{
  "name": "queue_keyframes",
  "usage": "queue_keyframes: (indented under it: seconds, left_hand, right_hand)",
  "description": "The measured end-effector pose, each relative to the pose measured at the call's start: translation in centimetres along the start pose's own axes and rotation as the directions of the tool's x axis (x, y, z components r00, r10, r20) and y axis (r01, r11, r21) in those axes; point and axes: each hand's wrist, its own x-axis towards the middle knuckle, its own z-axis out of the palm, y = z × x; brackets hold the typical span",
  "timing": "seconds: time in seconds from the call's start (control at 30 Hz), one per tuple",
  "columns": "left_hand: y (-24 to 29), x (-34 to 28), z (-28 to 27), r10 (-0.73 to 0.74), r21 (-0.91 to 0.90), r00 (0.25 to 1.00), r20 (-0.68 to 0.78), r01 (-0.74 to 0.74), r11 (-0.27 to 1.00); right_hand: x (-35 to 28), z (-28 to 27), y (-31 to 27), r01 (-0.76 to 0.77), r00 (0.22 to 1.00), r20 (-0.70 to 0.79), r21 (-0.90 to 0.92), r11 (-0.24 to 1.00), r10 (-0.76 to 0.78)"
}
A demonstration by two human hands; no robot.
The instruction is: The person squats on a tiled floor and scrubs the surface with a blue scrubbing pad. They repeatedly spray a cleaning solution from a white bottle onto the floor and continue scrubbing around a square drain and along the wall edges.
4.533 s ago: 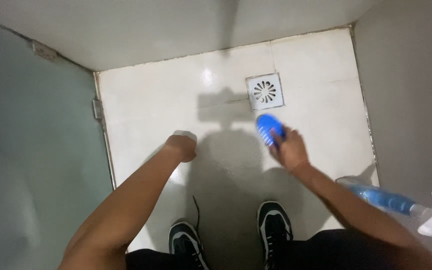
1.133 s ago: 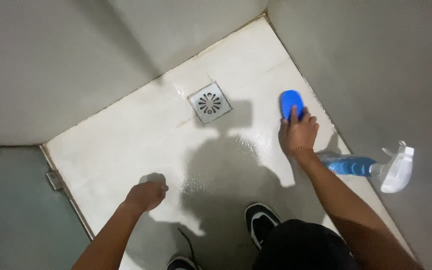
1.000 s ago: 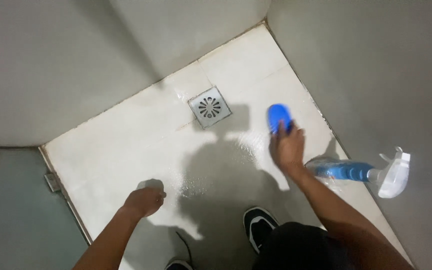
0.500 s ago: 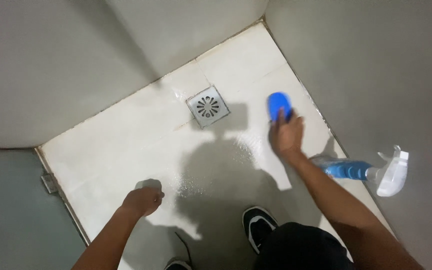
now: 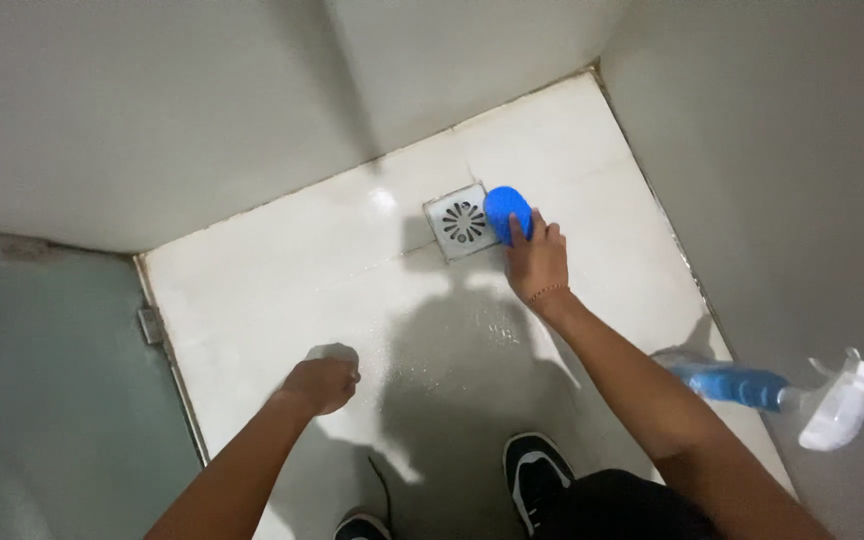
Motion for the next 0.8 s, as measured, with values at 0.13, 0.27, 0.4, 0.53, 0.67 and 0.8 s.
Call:
queue_keyframes:
  seconds: [0.13,0.27,0.4,0.53,0.67,0.8]
  left_hand:
    - [-0.8,-0.1,0.4,-0.042,-0.019,0.999,-0.026,0.041,0.999]
    - [-3.1,3.7,2.5,-0.040,0.034,0.997,-0.060,0.042,0.999]
    - [-1.5,2.5,1.2,0.009,0.027,0.997,-0.071,-0.007,1.000]
    - [-1.4,1.7,1.8,0.009,-0.065,0.999,-0.054,-0.012,0.998]
    - [-2.8,3.3,3.3,-0.012,-0.029,0.999,-0.050,0.011,1.000]
    - [-1.8,1.2,-0.2,-0.028,0.083,0.998,-0.047,0.032,0.996]
  right_hand:
    - [-4.9,7.6,-1.8,0.164,0.985,-0.065,0.073,0.984,-0.160]
    - [-12.5,0.2,-5.6,0.561,0.815,0.058,0.169,0.810,-0.577]
    - [-7.6,-8.6,-6.5,-0.128,0.934,0.336,0.635,0.762,-0.122]
    - [-3.5,-0.4,-1.1,0.184,0.981,-0.066,-0.014,0.983,-0.185]
    - [-6.3,-0.1,-2.5,0.236,0.970,-0.059,-0.025,0.972,-0.237]
    - [-9.8,-5.6,-6.8,-0.427,0.778,0.624,0.439,0.791,0.073]
